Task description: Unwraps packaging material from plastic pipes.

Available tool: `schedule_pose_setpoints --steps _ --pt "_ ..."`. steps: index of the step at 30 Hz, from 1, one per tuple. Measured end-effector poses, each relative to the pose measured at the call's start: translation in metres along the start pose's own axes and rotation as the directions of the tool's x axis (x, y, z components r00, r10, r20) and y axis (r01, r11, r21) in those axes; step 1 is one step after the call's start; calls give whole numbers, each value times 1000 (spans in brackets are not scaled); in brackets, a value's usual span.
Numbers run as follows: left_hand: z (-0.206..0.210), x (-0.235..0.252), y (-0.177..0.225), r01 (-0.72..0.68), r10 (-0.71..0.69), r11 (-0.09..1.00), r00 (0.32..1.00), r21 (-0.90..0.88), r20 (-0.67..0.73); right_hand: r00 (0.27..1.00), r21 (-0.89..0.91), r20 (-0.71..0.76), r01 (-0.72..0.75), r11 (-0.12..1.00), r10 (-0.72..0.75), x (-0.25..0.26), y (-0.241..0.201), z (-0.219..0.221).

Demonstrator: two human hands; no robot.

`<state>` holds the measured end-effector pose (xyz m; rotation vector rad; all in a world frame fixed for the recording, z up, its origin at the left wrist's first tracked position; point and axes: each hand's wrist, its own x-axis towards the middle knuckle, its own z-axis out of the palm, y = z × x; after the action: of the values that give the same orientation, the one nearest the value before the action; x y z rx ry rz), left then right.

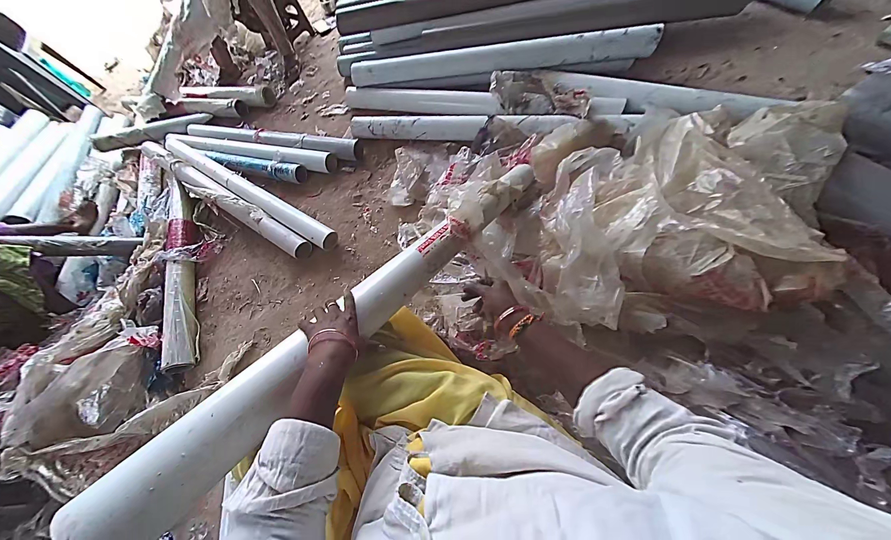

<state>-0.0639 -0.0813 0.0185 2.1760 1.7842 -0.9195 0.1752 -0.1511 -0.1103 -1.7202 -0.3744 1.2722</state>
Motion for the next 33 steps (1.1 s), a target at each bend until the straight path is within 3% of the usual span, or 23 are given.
schedule_pose_setpoints --steps 2,4,7,9,11,13,15,17,19,22,24,26,29,30,33 --pt "5 9 0 3 -1 999 999 37 -52 976 -81 92 -192 978 199 3 3 0" --pt "1 15 -7 -18 20 999 998 34 -54 937 34 100 -339 940 334 2 12 8" --pt "-9 28 -29 -83 84 994 996 -64 8 901 158 227 -408 899 369 -7 35 31" --pt "-11 45 -44 -131 139 977 990 -169 36 938 108 284 -237 965 199 -30 32 47" --pt "-18 54 -49 -149 163 972 984 -183 65 935 -126 335 169 978 -119 -43 23 59" --pt "-25 53 -47 -145 163 973 982 -180 92 825 -286 404 524 802 -395 -48 15 71" --pt "-26 51 -47 -141 161 971 982 -191 95 728 -386 499 673 631 -471 -49 10 87" --pt "-25 53 -50 -138 159 970 983 -198 94 688 -442 558 720 535 -465 -50 6 101" --pt "-23 56 -54 -124 146 973 984 -192 104 709 -497 550 702 510 -441 -45 5 105" --pt "-24 54 -53 -125 150 971 982 -205 110 866 -551 330 500 669 -375 -4 -1 86" --pt "-24 55 -53 -131 157 969 981 -208 115 905 -522 248 425 740 -345 17 -9 69" --pt "-26 57 -53 -131 161 965 980 -229 117 857 -473 348 511 717 -381 5 -15 71" --pt "-26 56 -52 -114 155 951 980 -288 125 705 -421 597 682 598 -383 -29 -13 90" --pt "-26 54 -52 -106 149 951 980 -289 131 711 -432 593 677 596 -378 -29 -10 92" --pt "-27 53 -53 -105 147 954 980 -282 132 824 -461 387 561 687 -414 -2 -10 84"
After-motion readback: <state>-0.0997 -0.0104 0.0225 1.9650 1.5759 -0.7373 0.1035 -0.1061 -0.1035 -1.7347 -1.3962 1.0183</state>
